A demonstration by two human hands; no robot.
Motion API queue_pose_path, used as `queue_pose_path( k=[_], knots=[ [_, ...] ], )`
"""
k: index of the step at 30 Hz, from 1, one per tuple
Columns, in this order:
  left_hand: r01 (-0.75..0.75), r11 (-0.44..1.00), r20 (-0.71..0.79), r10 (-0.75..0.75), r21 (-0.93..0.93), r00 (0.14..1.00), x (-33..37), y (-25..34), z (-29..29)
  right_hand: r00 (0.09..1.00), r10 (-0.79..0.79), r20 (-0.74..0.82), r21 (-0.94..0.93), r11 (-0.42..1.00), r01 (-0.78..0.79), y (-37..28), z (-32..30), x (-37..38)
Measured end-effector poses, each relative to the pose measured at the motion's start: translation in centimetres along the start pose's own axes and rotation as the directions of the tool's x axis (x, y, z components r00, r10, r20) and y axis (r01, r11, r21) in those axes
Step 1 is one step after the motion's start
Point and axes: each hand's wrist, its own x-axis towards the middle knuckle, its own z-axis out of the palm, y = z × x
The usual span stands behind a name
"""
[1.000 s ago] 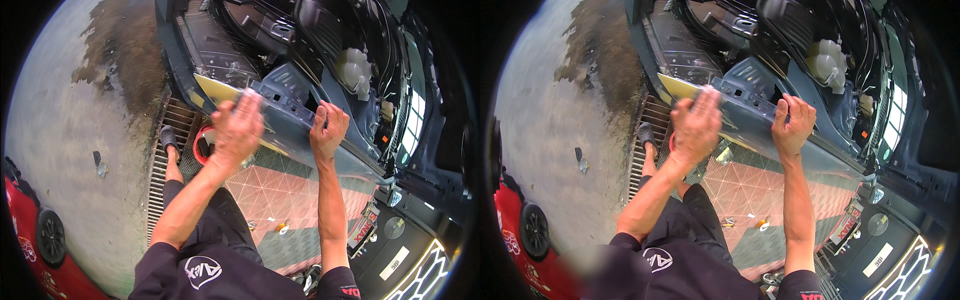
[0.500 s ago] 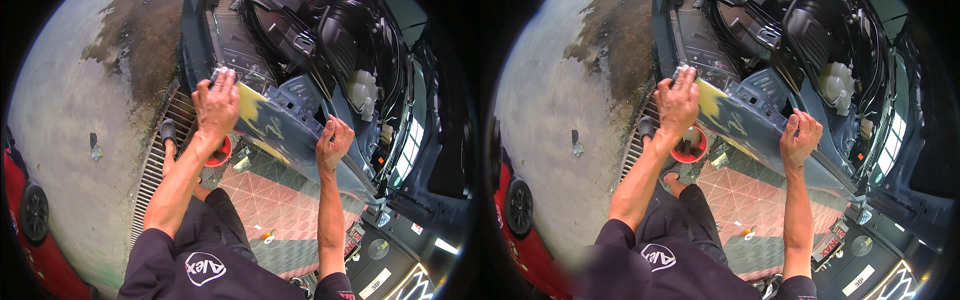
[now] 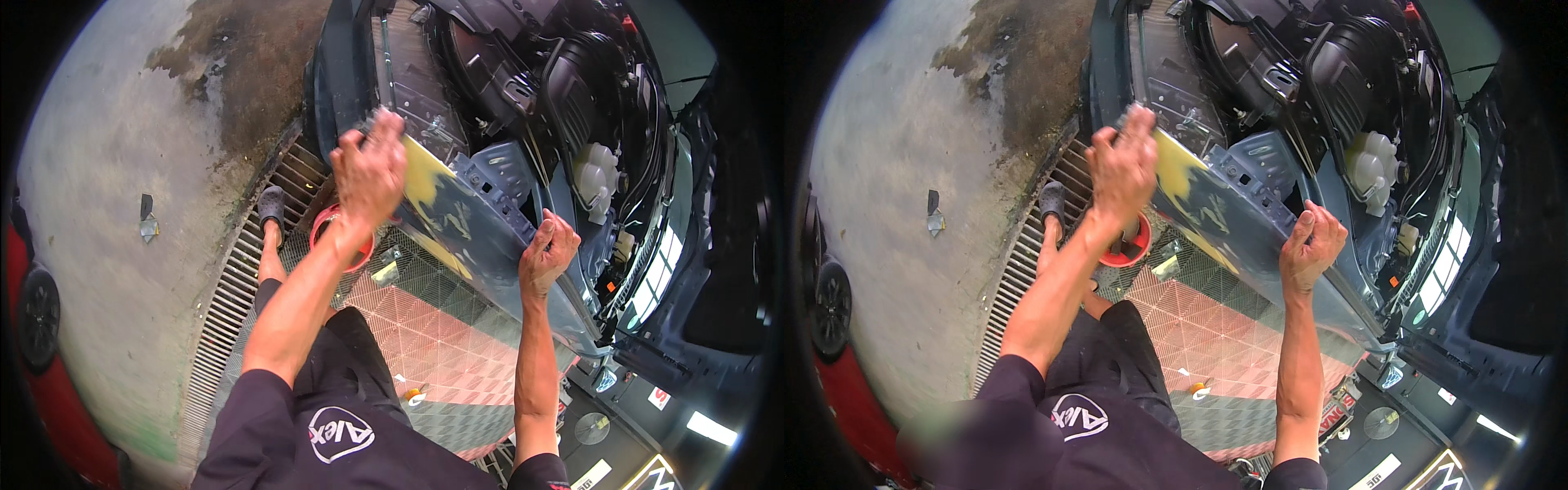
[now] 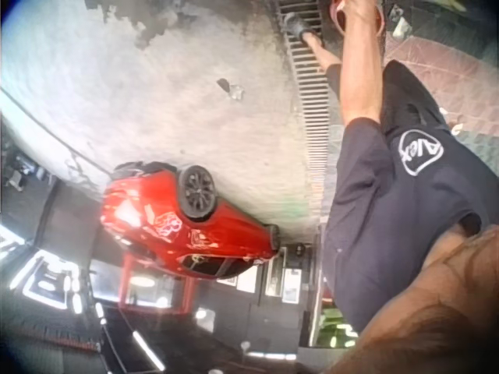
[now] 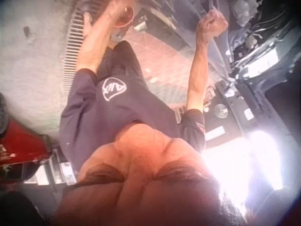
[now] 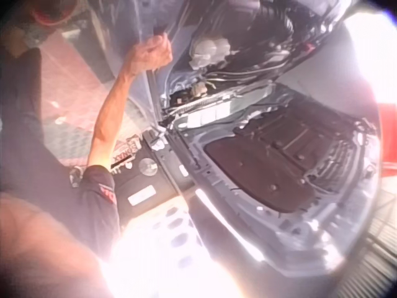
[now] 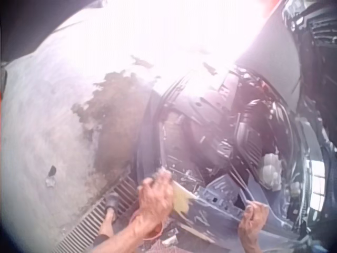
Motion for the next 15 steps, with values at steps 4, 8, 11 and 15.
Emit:
queue_pose_path(
  k=[4, 8, 11, 15],
  knots=[
    [-0.046, 0.999, -0.006, 0.046, 0.006, 0.999, -1.9, 0.9, 0.8, 1.000, -0.001, 0.003, -0.006, 1.000, 0.001, -0.5, 0.4, 0.0],
    [0.012, 1.000, 0.016, -0.012, -0.009, 1.000, 0.4, -0.1, -0.7, 1.000, -0.029, -0.008, 0.006, 1.000, 0.030, -0.3, 0.2, -0.3],
    [-0.024, 0.999, -0.008, 0.023, -0.048, 1.000, -1.2, -0.6, -1.3, 0.990, -0.135, 0.033, -0.042, 0.990, 0.136, 0.3, 0.2, -0.7],
    [-0.145, 0.936, 0.152, 0.202, -0.320, 0.968, -13.8, 0.1, -2.7, 0.844, -0.461, 0.273, -0.123, 0.854, 0.506, -0.2, -0.2, -1.0]
  ],
)
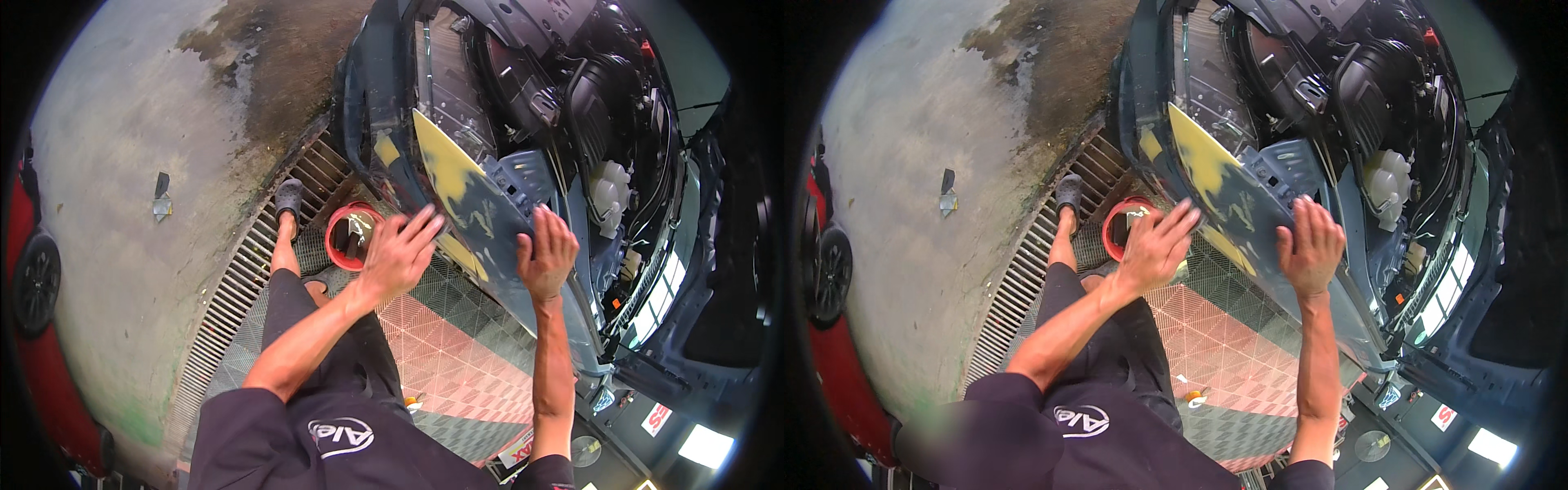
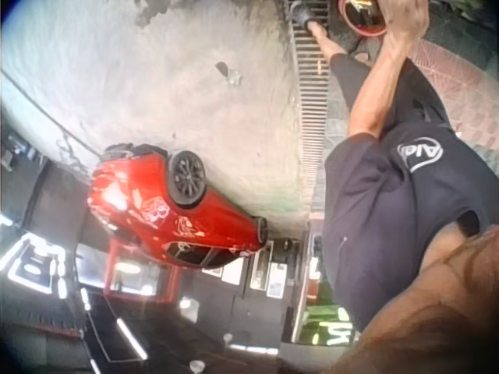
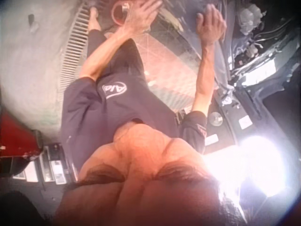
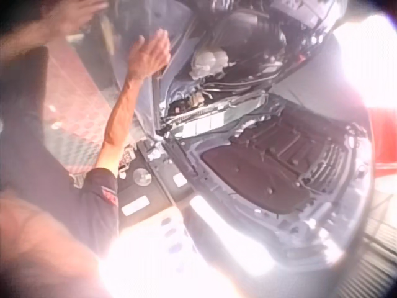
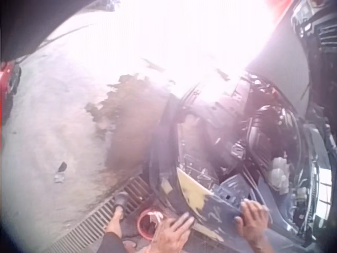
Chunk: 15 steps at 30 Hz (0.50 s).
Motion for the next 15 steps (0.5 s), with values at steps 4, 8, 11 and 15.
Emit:
queue_pose_path(
  k=[4, 8, 11, 15],
  knots=[
    [0.334, 0.929, 0.021, -0.335, -0.157, 0.942, -11.1, -2.7, 0.3, 0.985, -0.066, 0.160, -0.035, 0.997, 0.073, -4.1, 2.0, 2.6],
    [0.554, 0.816, 0.065, -0.551, -0.164, 0.832, -15.4, -2.1, -2.0, 0.984, -0.086, 0.153, -0.156, 0.982, 0.110, -10.3, 6.9, 8.2],
    [0.580, 0.782, 0.054, -0.585, -0.226, 0.809, -16.8, -2.2, -2.5, 0.990, -0.097, 0.101, -0.199, 0.973, 0.115, -13.1, 9.2, 12.2],
    [0.574, 0.790, 0.084, -0.571, -0.215, 0.817, -17.1, -2.1, -2.3, 0.989, -0.143, 0.046, -0.215, 0.965, 0.149, -13.8, 10.0, 13.2]
  ],
)
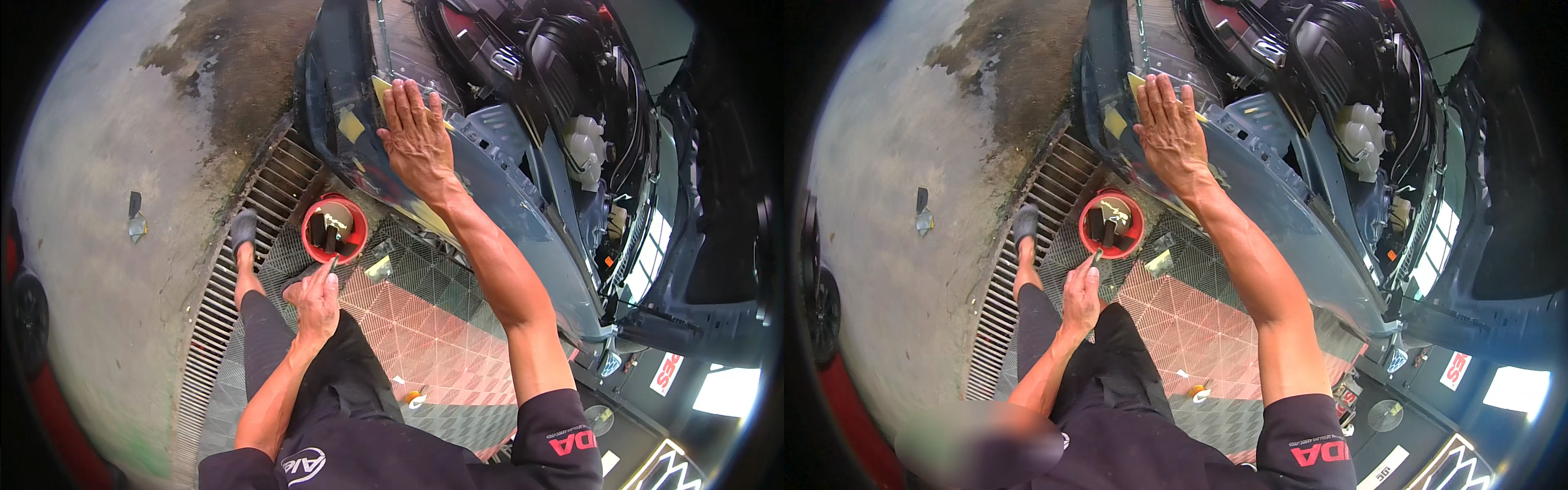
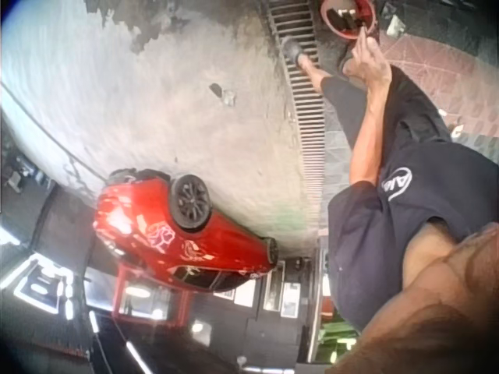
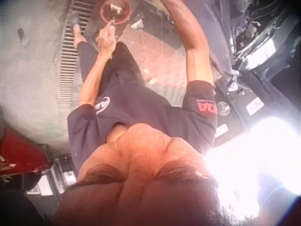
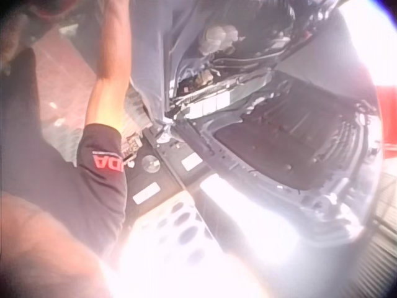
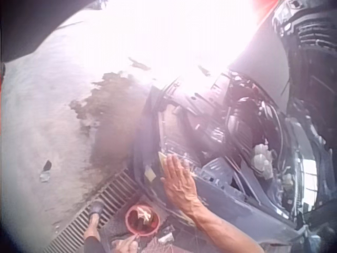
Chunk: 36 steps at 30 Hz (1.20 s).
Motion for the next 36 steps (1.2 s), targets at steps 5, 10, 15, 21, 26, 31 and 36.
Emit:
queue_pose_path(
  k=[5, 10, 15, 21, 26, 31, 36],
  knots=[
    [-0.118, 0.992, 0.112, 0.113, 0.042, 0.987, -0.6, -0.5, -2.5, 0.991, -0.106, 0.082, 0.003, 0.994, 0.106, 1.3, -1.4, -6.1],
    [-0.083, 0.995, 0.122, 0.076, 0.059, 0.990, -0.4, -3.1, -6.2, 0.982, -0.076, 0.172, 0.039, 0.997, 0.070, 0.6, -1.8, -2.6],
    [-0.050, 0.997, 0.089, 0.044, 0.060, 0.995, 1.2, -5.3, -8.9, 0.977, -0.088, 0.196, 0.052, 0.995, 0.080, -0.1, -1.2, 2.8],
    [-0.059, 0.996, 0.110, 0.052, 0.061, 0.993, 3.0, -4.1, -10.7, 0.975, -0.111, 0.194, 0.122, 0.989, 0.089, 1.5, -2.1, 0.4],
    [-0.052, 0.995, 0.087, 0.045, 0.080, 0.995, 3.1, -3.9, -10.0, 0.981, -0.039, 0.188, 0.175, 0.985, 0.005, 0.6, -2.2, 1.4],
    [-0.062, 0.995, 0.066, 0.057, 0.077, 0.996, 3.4, -2.5, -8.2, 0.981, -0.100, 0.166, 0.158, 0.985, 0.073, 2.0, -2.0, 0.6],
    [-0.103, 0.991, 0.018, 0.102, 0.090, 0.995, 3.2, -1.7, -5.6, 0.970, -0.143, 0.197, 0.171, 0.979, 0.109, 4.5, -3.4, -2.9]
  ],
)
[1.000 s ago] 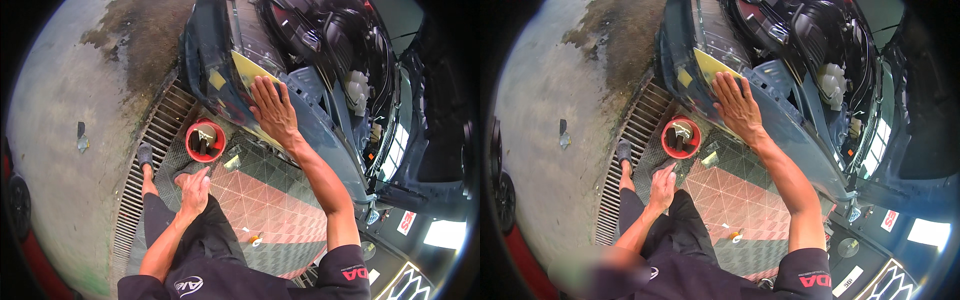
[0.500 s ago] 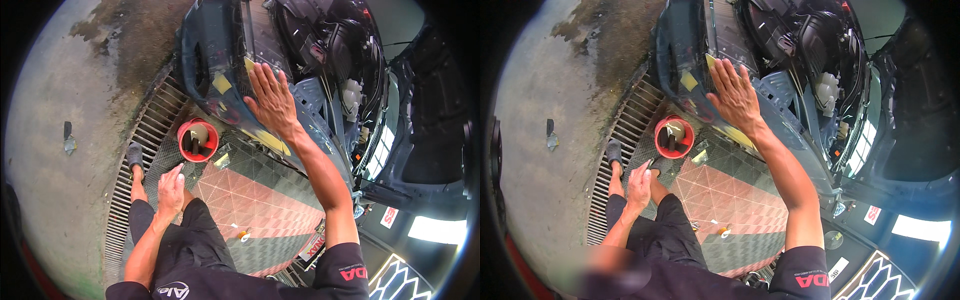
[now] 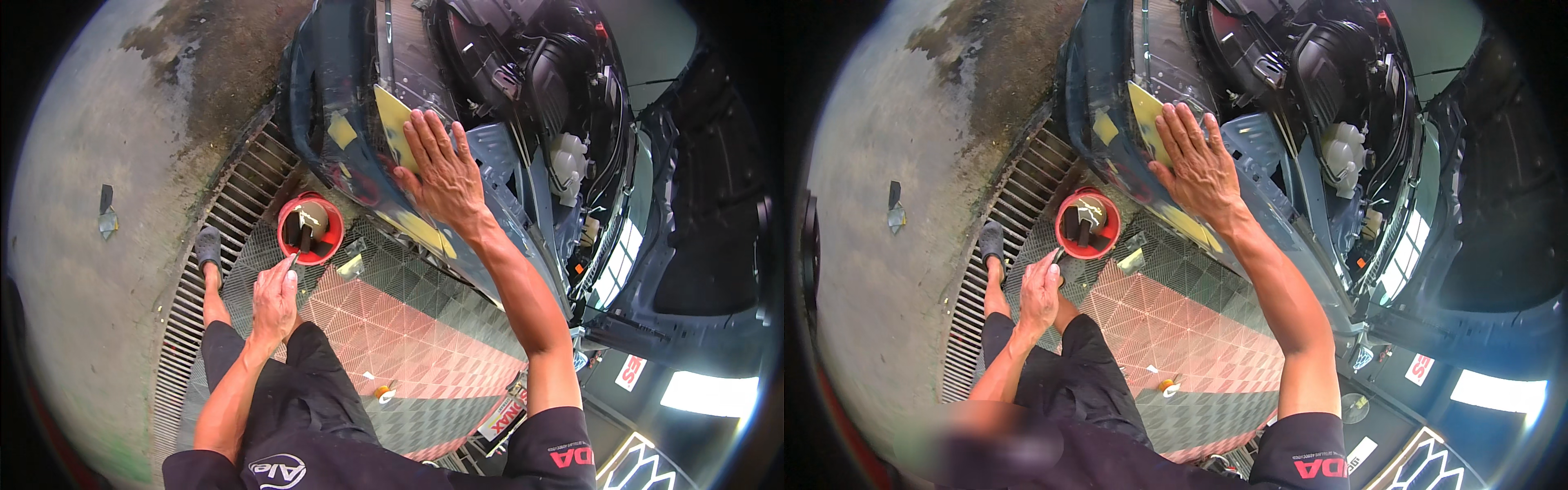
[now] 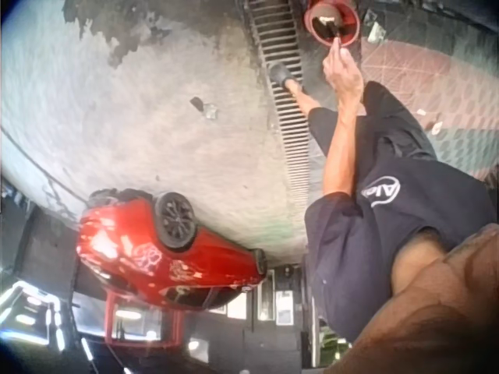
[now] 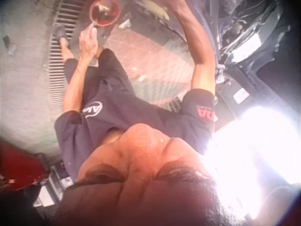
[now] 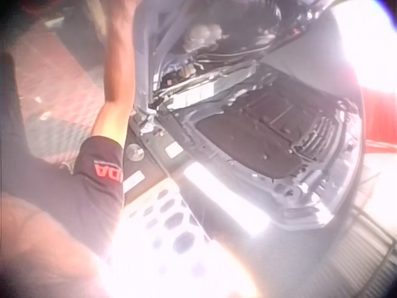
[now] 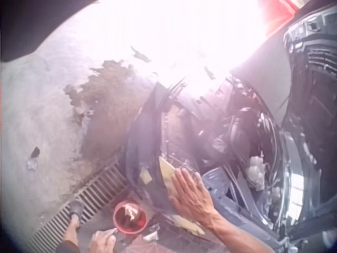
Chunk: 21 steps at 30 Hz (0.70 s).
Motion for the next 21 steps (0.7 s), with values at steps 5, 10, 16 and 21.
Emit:
queue_pose_path(
  k=[5, 10, 16, 21],
  knots=[
    [0.038, 0.999, -0.030, -0.038, 0.004, 0.999, -0.5, 1.0, 1.8, 1.000, -0.014, 0.025, -0.002, 1.000, 0.014, 2.0, -0.8, -5.0],
    [0.153, 0.988, -0.072, -0.155, -0.037, 0.985, -1.5, 0.8, 3.8, 0.998, -0.050, 0.027, -0.014, 0.999, 0.051, 3.0, -0.9, -7.5],
    [0.069, 0.992, -0.101, -0.080, -0.108, 0.992, -0.4, 4.3, 6.7, 0.995, -0.070, -0.068, 0.054, 0.996, 0.074, 1.2, 0.2, -0.6],
    [0.014, 0.994, -0.155, -0.031, -0.105, 0.987, 1.8, 6.1, 8.4, 0.994, -0.081, -0.079, 0.017, 0.996, 0.082, 1.5, 0.4, -0.2]
  ],
)
